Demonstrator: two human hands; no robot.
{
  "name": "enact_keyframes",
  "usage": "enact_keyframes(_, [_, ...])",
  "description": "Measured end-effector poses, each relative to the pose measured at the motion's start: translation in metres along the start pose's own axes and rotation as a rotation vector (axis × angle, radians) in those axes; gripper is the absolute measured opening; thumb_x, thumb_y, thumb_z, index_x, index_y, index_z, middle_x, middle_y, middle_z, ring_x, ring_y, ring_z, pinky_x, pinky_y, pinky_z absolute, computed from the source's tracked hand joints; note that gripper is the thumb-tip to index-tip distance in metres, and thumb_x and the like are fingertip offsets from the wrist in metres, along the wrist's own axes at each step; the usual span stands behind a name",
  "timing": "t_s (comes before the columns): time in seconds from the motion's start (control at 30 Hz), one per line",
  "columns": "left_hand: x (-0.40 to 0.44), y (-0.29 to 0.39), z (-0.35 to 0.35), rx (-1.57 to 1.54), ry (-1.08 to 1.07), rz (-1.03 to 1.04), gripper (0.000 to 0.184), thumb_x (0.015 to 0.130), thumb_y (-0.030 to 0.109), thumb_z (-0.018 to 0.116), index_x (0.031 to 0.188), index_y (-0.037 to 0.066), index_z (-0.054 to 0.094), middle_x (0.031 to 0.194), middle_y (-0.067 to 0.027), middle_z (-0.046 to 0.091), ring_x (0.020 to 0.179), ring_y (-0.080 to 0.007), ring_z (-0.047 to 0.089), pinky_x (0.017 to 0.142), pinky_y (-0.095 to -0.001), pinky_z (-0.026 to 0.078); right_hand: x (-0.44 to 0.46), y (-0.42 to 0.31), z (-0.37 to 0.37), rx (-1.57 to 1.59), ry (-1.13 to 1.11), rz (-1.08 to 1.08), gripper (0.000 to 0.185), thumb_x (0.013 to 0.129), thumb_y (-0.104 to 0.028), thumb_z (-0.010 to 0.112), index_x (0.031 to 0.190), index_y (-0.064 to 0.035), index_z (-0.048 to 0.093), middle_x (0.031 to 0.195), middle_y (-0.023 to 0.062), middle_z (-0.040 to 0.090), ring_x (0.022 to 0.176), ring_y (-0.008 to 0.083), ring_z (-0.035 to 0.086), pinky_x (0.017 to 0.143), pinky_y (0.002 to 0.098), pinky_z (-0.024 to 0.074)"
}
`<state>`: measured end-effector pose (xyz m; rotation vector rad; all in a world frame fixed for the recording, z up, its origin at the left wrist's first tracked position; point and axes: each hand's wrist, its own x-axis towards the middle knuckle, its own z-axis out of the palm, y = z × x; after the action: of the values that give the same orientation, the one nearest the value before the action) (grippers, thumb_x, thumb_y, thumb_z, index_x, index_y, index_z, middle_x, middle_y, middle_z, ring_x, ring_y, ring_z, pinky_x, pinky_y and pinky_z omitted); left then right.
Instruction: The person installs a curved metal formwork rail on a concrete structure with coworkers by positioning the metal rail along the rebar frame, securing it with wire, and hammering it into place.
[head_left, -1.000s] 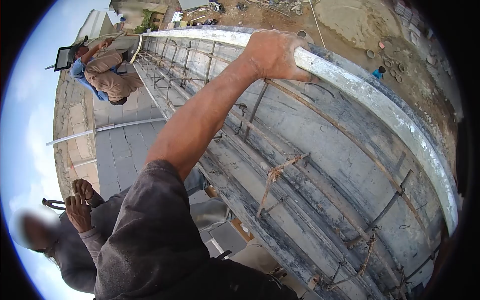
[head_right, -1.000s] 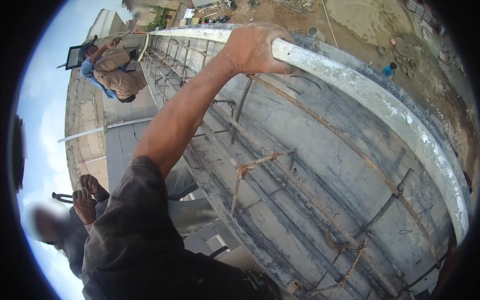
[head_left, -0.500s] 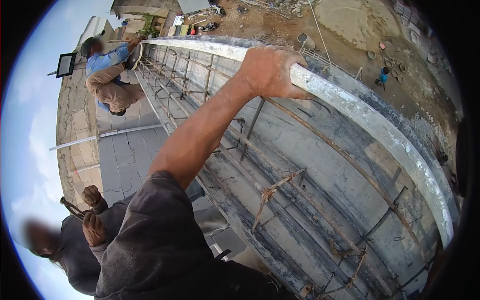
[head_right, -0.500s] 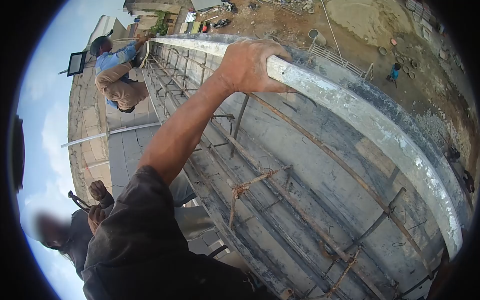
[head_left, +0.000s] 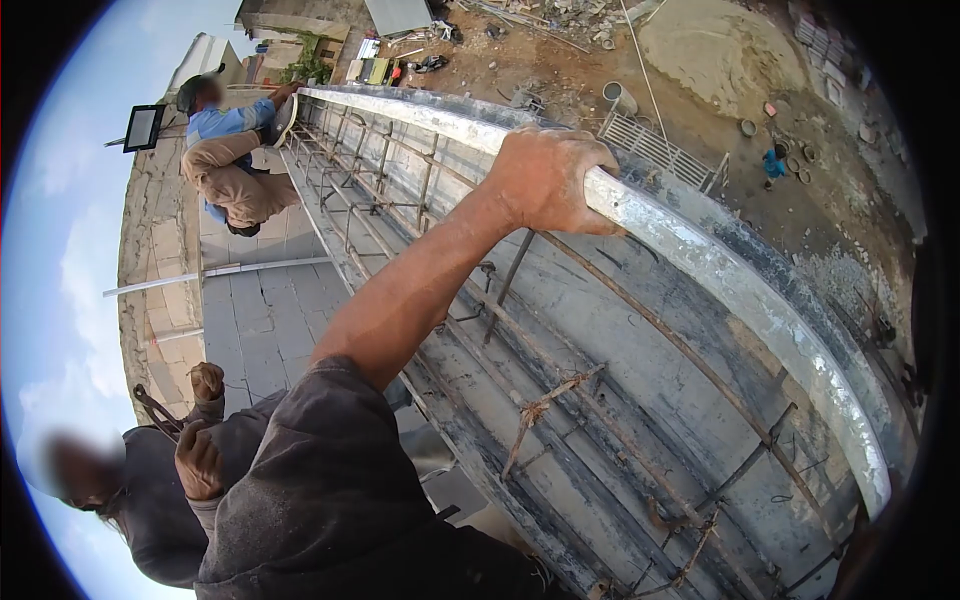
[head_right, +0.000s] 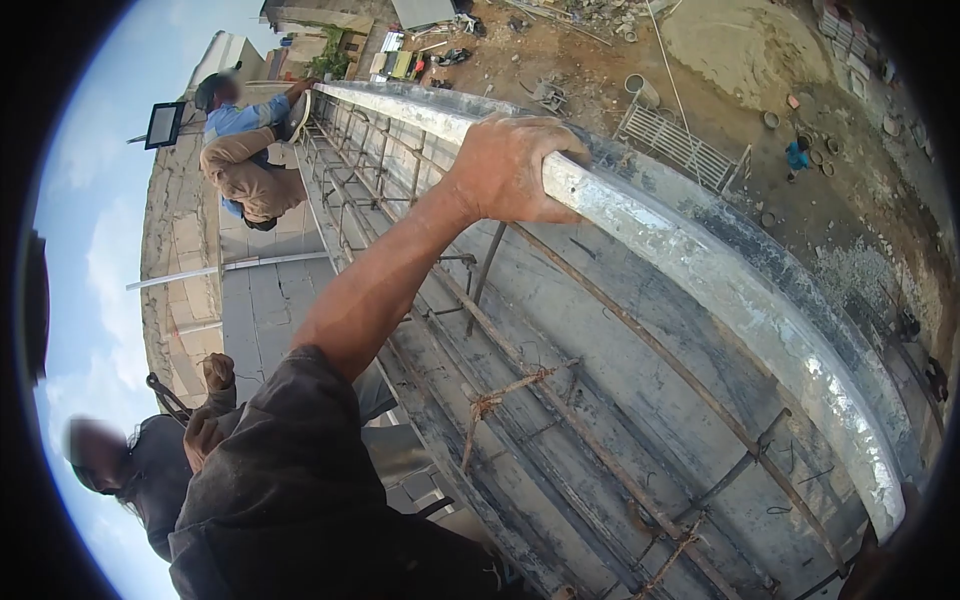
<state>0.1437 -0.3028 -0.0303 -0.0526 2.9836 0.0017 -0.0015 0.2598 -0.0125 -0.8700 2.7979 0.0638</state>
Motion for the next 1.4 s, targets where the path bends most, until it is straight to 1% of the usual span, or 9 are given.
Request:
enact_keyframes(0.13, [0.000, -0.001, 0.001, 0.019, -0.011, 0.014, 0.071, 0.062, 0.074, 0.080, 0.108, 0.021, 0.076, 0.112, -0.0031, 0.076, 0.100, -0.0234, 0.074, 0.085, -0.0410, 0.056, 0.001, 0.003, 0.003, 0.031, 0.004, -0.011, 0.039, 0.084, -0.021, 0.084, 0.117, -0.0023, 0.072, 0.107, 0.0186, 0.075, 0.097, 0.0352, 0.071, 0.086, 0.0423, 0.0569])
enact_keyframes(0.23, [0.000, 0.004, -0.005, 0.016, -0.023, -0.004, 0.060, 0.060, 0.058, 0.087, 0.104, 0.019, 0.077, 0.112, -0.0050, 0.076, 0.105, -0.0247, 0.072, 0.089, -0.0402, 0.057, -0.001, 0.005, 0.003, 0.019, 0.033, -0.053, 0.040, 0.083, -0.019, 0.085, 0.118, -0.0047, 0.072, 0.107, 0.0191, 0.075, 0.097, 0.0362, 0.071, 0.086, 0.0427, 0.0569])
enact_keyframes(0.4, [0.001, 0.005, -0.008, -0.029, -0.038, -0.035, 0.061, 0.056, 0.053, 0.089, 0.105, 0.020, 0.076, 0.113, -0.0043, 0.076, 0.108, -0.0262, 0.071, 0.091, -0.0414, 0.056, 0.001, 0.011, 0.002, -0.014, 0.021, -0.115, 0.042, 0.081, -0.018, 0.086, 0.120, -0.0095, 0.072, 0.104, 0.0194, 0.074, 0.096, 0.0378, 0.070, 0.087, 0.0441, 0.0562])
enact_keyframes(0.47, [0.001, 0.006, -0.008, -0.039, -0.044, -0.039, 0.061, 0.054, 0.052, 0.089, 0.106, 0.020, 0.076, 0.113, -0.0040, 0.076, 0.108, -0.0264, 0.071, 0.092, -0.0413, 0.056, 0.000, 0.009, 0.002, 0.001, -0.006, -0.057, 0.043, 0.081, -0.018, 0.086, 0.121, -0.0105, 0.072, 0.102, 0.0189, 0.074, 0.094, 0.0369, 0.070, 0.087, 0.0447, 0.0560])
enact_keyframes(0.7, [0.002, 0.004, -0.008, -0.034, -0.076, -0.051, 0.060, 0.055, 0.050, 0.087, 0.106, 0.021, 0.076, 0.114, -0.0032, 0.075, 0.110, -0.0256, 0.071, 0.094, -0.0421, 0.055, 0.004, -0.002, -0.004, -0.069, -0.019, -0.011, 0.041, 0.081, -0.016, 0.086, 0.120, -0.0124, 0.073, 0.100, 0.0167, 0.074, 0.091, 0.0326, 0.071, 0.085, 0.0438, 0.0573])
enact_keyframes(0.77, [0.003, 0.005, -0.009, -0.046, -0.085, -0.059, 0.060, 0.055, 0.050, 0.087, 0.107, 0.021, 0.076, 0.114, -0.0032, 0.075, 0.112, -0.0258, 0.070, 0.095, -0.0424, 0.054, -0.011, 0.076, 0.053, 0.060, 0.037, -0.124, 0.040, 0.080, -0.015, 0.086, 0.118, -0.0122, 0.074, 0.099, 0.0163, 0.074, 0.090, 0.0327, 0.071, 0.083, 0.0432, 0.0578])
enact_keyframes(0.83, [0.001, 0.001, -0.004, -0.015, -0.055, -0.043, 0.060, 0.055, 0.050, 0.087, 0.107, 0.021, 0.076, 0.115, -0.0030, 0.075, 0.113, -0.0258, 0.070, 0.096, -0.0424, 0.054, -0.012, 0.080, 0.056, 0.078, 0.036, -0.120, 0.040, 0.080, -0.016, 0.087, 0.118, -0.0118, 0.074, 0.099, 0.0162, 0.075, 0.088, 0.0327, 0.071, 0.082, 0.0428, 0.0582])
enact_keyframes(0.9, [0.000, 0.002, -0.004, -0.003, -0.055, -0.044, 0.059, 0.056, 0.050, 0.087, 0.107, 0.021, 0.077, 0.115, -0.0031, 0.075, 0.113, -0.0258, 0.070, 0.096, -0.0424, 0.054, 0.005, 0.001, -0.003, -0.021, -0.023, -0.003, 0.041, 0.079, -0.016, 0.087, 0.117, -0.0112, 0.074, 0.098, 0.0163, 0.075, 0.088, 0.0326, 0.071, 0.082, 0.0428, 0.0585])
enact_keyframes(1.4, [0.002, 0.002, -0.006, -0.024, -0.092, -0.053, 0.063, 0.056, 0.054, 0.087, 0.109, 0.021, 0.077, 0.116, -0.0035, 0.075, 0.113, -0.0266, 0.070, 0.099, -0.0451, 0.052, 0.001, 0.007, 0.000, -0.051, -0.040, -0.006, 0.047, 0.076, -0.013, 0.088, 0.120, -0.0144, 0.072, 0.101, 0.0183, 0.073, 0.095, 0.0346, 0.069, 0.090, 0.0456, 0.0564])
